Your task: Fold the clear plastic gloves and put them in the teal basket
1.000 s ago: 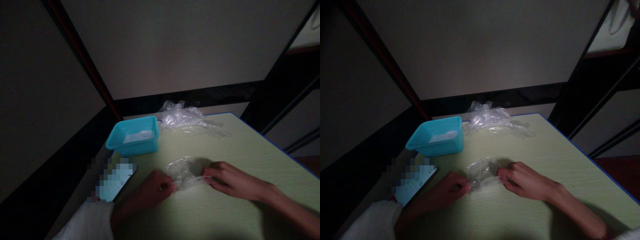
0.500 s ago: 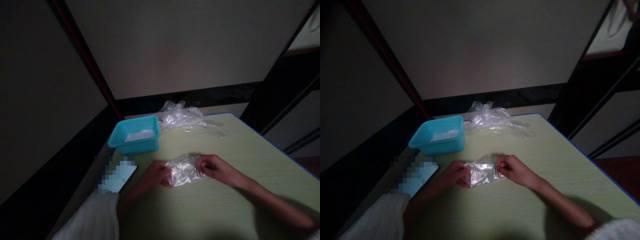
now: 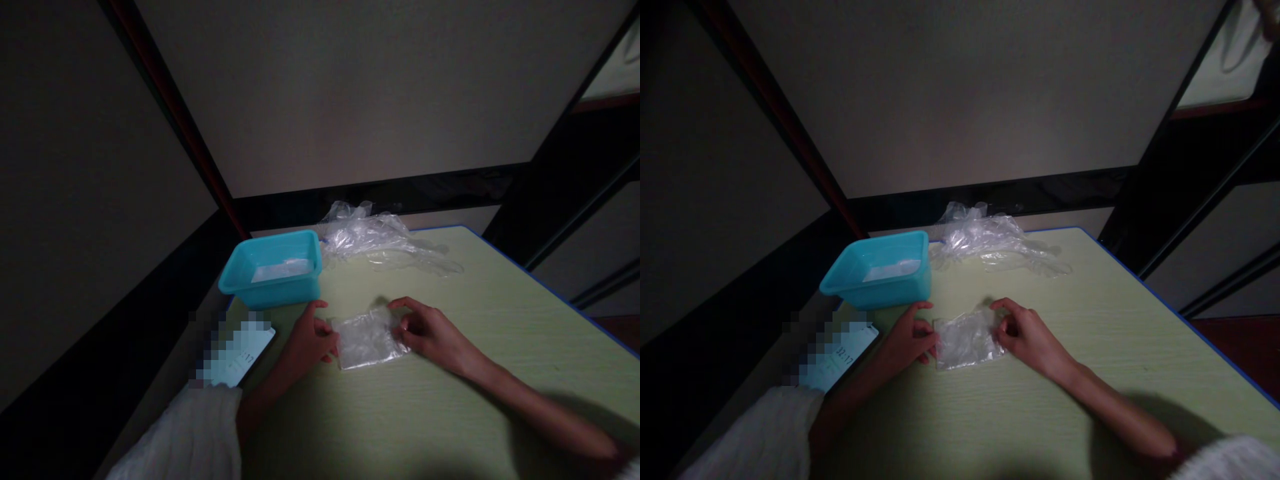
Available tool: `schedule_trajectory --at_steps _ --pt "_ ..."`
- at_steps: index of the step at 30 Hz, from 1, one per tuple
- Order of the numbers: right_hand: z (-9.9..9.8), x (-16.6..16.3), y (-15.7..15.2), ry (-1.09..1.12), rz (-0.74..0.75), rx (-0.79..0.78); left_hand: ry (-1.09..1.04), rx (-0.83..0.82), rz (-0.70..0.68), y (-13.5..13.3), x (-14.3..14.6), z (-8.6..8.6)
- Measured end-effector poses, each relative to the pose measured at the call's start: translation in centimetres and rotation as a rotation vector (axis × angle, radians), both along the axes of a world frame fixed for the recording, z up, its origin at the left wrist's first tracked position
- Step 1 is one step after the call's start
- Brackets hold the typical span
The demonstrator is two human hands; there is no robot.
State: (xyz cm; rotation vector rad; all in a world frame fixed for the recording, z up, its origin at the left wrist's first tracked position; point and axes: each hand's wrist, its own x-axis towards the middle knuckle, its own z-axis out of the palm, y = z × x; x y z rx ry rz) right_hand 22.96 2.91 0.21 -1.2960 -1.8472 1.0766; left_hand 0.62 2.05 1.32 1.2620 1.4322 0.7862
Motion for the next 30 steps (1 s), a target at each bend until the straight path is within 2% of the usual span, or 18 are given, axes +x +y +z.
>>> schedule_trajectory --at_steps 11,16,18,20,22,24,27,30 --pt "0.0 -0.1 -0.3 -0.067 -0.018 0.106 0.067 0.067 0.001 0.0 0.2 -0.8" --pt "0.4 0.0 -0.3 -0.114 -0.016 0.142 0.181 0.187 -0.011 -0.1 -0.1 -0.9" --pt "0.7 0.5 -0.2 -0.188 -0.04 0.204 0.245 0.279 -0.002 -0.3 -0.3 -0.7" --pt "0.9 1.0 -0.2 -0.279 -0.098 0.348 0.293 0.368 -0.002 -0.7 -0.3 -0.5" --pt "1.1 1.2 -0.3 -0.33 -0.129 0.52 0.372 0.49 -0.09 -1.2 -0.2 -0.5" --pt "1.2 1.0 -0.6 -0.351 -0.075 0.633 0.505 0.633 -0.254 -1.8 0.0 -0.7" --pt "1.0 0.2 -1.3 -0.412 0.082 0.685 0.695 0.731 -0.474 -2.3 0.3 -1.3" --pt "0.8 -0.6 -1.7 -0.452 0.173 0.679 0.794 0.738 -0.595 -2.5 0.2 -1.9"
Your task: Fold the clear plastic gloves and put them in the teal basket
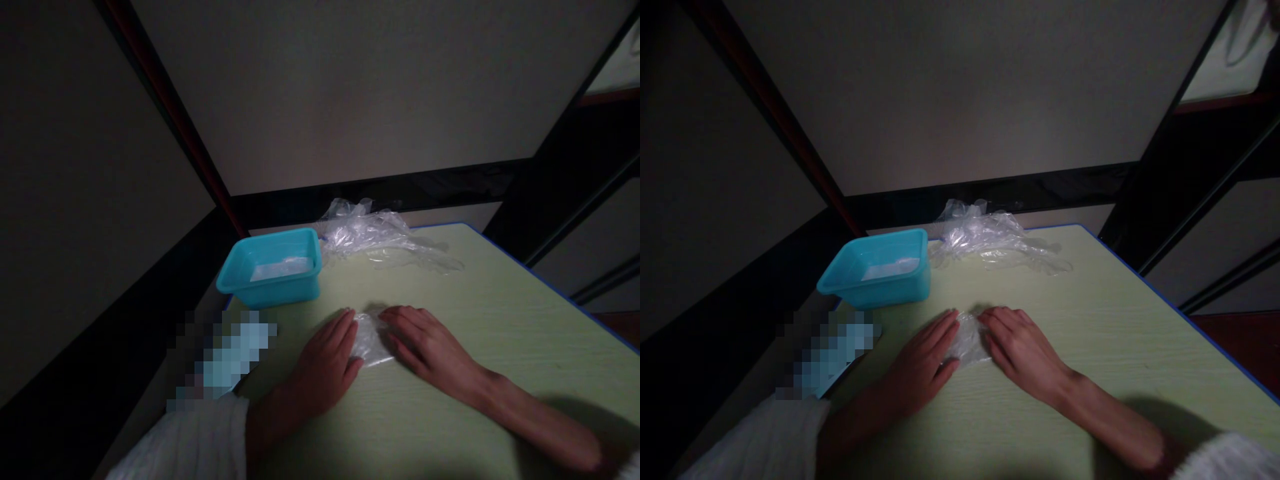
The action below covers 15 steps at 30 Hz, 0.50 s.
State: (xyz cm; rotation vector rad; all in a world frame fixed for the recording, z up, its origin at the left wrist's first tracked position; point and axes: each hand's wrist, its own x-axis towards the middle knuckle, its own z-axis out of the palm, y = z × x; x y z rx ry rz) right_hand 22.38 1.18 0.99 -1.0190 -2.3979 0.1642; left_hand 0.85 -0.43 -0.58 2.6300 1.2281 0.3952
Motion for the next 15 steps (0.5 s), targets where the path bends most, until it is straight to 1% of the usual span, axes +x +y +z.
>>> schedule_trajectory --at_steps 4,7,10,15 --pt "-0.1 0.0 0.1 0.003 -0.001 -0.024 0.057 -0.038 -0.032 0.1 -0.2 -0.4" --pt "-0.1 0.2 0.3 0.027 -0.002 -0.017 0.08 -0.083 -0.05 0.3 -0.4 -0.2" --pt "0.1 0.2 0.3 0.037 0.006 -0.009 0.095 -0.115 -0.092 0.5 -1.2 0.6" --pt "0.1 0.1 0.1 0.033 0.051 0.011 0.099 -0.148 -0.233 0.5 -2.4 2.1"
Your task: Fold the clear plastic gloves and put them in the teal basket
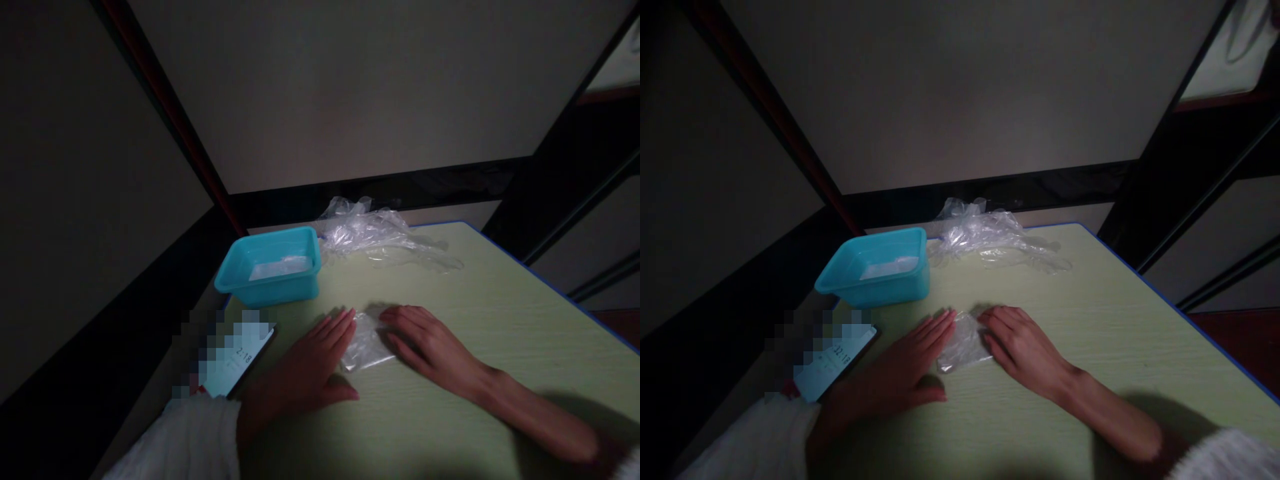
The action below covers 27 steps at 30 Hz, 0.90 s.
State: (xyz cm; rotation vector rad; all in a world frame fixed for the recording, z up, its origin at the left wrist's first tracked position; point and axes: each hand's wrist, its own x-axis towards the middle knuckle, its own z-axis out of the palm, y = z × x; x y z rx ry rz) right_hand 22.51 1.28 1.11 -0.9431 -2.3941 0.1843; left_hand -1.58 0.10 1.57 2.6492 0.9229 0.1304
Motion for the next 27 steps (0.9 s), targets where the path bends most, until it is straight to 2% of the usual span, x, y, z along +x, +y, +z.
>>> schedule_trajectory --at_steps 4,9,14,19,27 --pt "-0.1 0.0 -0.1 -0.04 0.049 0.002 -0.002 -0.043 -0.075 -0.2 0.0 0.0" --pt "-0.3 -0.2 -0.3 -0.077 0.14 -0.008 -0.002 -0.066 -0.073 -0.1 0.2 -0.5" --pt "-0.2 -0.3 -0.4 -0.127 0.204 -0.044 -0.019 -0.144 -0.056 0.2 0.1 0.0" --pt "-0.2 -0.1 -0.2 -0.151 0.21 -0.06 -0.022 -0.203 -0.096 0.7 -0.1 0.6" --pt "-0.4 0.0 0.0 -0.192 0.22 -0.057 0.05 -0.177 -0.102 0.8 0.2 1.0"
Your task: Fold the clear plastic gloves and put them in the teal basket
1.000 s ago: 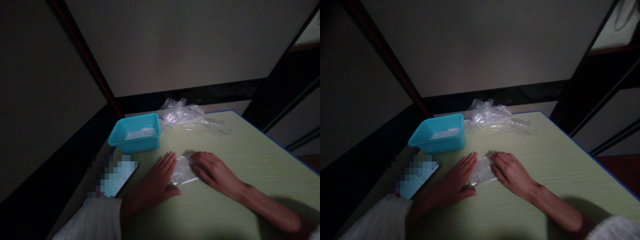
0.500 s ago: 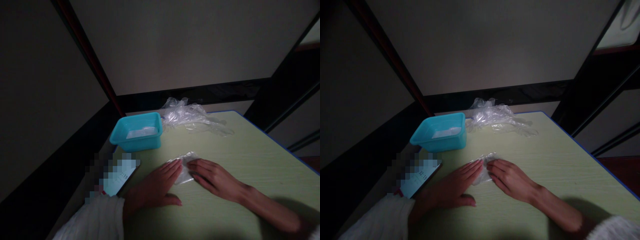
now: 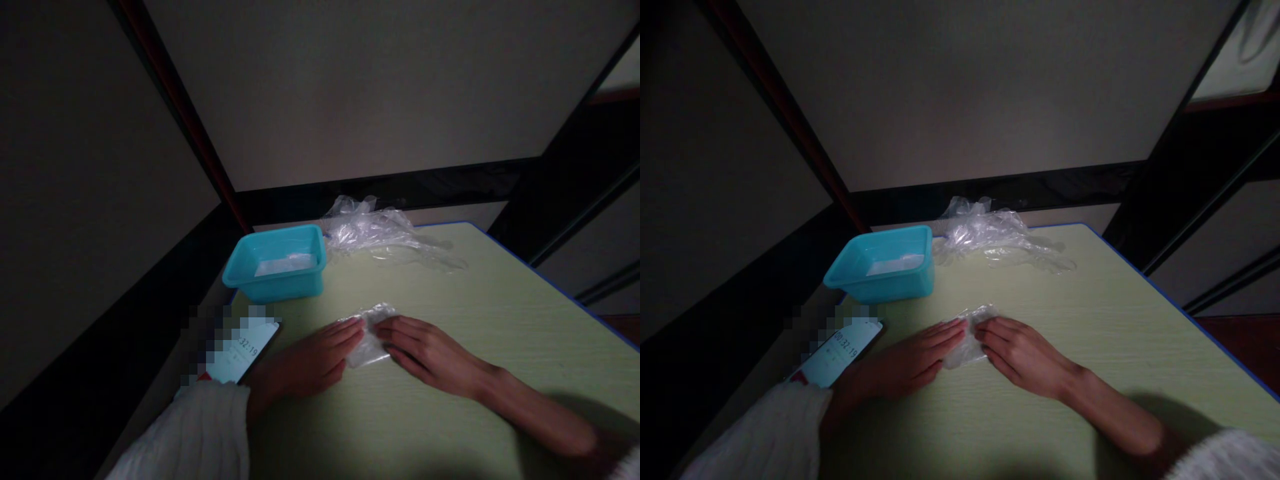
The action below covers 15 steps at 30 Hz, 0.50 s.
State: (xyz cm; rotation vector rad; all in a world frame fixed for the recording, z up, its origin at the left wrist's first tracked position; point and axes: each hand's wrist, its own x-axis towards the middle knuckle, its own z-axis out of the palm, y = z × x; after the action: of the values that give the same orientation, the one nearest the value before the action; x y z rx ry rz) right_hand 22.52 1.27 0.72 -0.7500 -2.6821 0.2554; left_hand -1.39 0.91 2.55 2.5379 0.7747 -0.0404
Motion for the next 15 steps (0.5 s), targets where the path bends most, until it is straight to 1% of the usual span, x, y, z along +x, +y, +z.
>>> schedule_trajectory --at_steps 9,15 --pt "-0.09 0.0 0.06 -0.018 0.028 0.018 0.02 0.016 -0.004 -0.06 -0.09 0.33" --pt "0.19 -0.63 -0.6 -0.044 0.073 0.021 -0.035 0.007 -0.021 0.09 -0.41 -0.24"
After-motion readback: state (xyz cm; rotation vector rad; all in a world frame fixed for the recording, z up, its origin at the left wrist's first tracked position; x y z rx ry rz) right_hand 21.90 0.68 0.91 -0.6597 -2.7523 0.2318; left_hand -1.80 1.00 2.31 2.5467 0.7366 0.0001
